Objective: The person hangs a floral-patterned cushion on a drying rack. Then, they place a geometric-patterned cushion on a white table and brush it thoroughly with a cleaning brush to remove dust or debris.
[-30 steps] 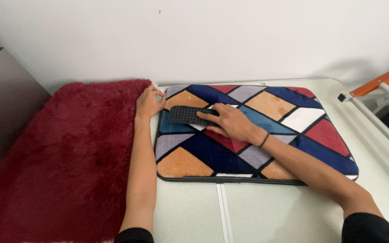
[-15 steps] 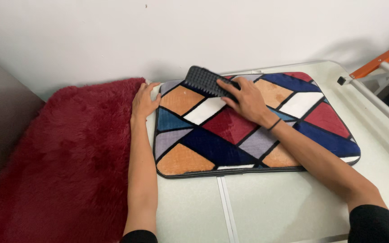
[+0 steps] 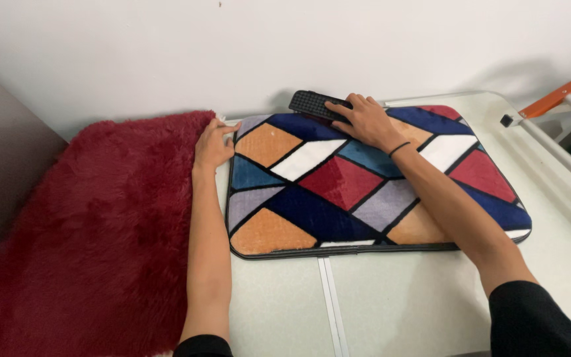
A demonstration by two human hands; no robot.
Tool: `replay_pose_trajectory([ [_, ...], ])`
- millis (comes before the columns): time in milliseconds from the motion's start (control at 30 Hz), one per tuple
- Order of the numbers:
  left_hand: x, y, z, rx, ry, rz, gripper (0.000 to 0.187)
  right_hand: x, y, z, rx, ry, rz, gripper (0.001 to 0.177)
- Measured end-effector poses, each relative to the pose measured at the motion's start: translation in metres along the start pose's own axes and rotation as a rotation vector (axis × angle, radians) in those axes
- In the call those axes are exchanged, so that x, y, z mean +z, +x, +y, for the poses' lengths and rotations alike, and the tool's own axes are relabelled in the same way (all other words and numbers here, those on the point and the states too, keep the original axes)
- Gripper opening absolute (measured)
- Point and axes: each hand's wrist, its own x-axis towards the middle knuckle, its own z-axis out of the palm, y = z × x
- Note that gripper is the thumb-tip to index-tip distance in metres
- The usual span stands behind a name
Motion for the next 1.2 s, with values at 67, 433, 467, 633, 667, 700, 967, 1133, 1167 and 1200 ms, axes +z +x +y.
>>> replay_pose_trajectory([
  [67, 0.004, 0.000, -0.002, -0.021, 0.032, -0.025, 0.040, -0.009, -0.003, -0.007, -0.008, 0.010, -0.035, 0.051],
  [433, 0.004, 0.003, -0.002, -0.005, 0.107, -0.026, 0.044, -0.072, -0.065, -0.079, -0.216, 0.196, -0.015, 0.057],
  [467, 0.005, 0.004, -0.002, -0.021, 0.104, -0.039, 0.045, -0.078, -0.071, -0.083, -0.241, 0.206, -0.014, 0.058],
  [633, 0.006, 0.007, -0.003, -0.029, 0.104, -0.037, 0.029, -0.098, -0.089, -0.100, -0.349, 0.218, -0.064, 0.057],
  [667, 0.007, 0.007, -0.004, -0.033, 0.094, -0.035, 0.025, -0.102, -0.092, -0.104, -0.373, 0.238, -0.061, 0.058],
  [700, 0.007, 0.006, -0.004, -0.037, 0.085, -0.032, 0.022, -0.107, -0.093, -0.107, -0.400, 0.280, -0.067, 0.058],
  [967, -0.008, 0.003, 0.018, -0.103, 0.039, -0.120, 0.071, -0.135, -0.104, -0.134, -0.575, 0.454, -0.144, 0.056],
  [1133, -0.010, 0.003, 0.019, -0.101, 0.027, -0.124, 0.084, -0.140, -0.106, -0.141, -0.715, 0.518, -0.162, 0.054],
  [1167, -0.010, 0.002, 0.019, -0.106, 0.027, -0.128, 0.083, -0.141, -0.105, -0.140, -0.734, 0.531, -0.168, 0.054],
  [1200, -0.010, 0.003, 0.020, -0.113, 0.024, -0.133, 0.083, -0.141, -0.104, -0.137, -0.695, 0.566, -0.166, 0.052],
])
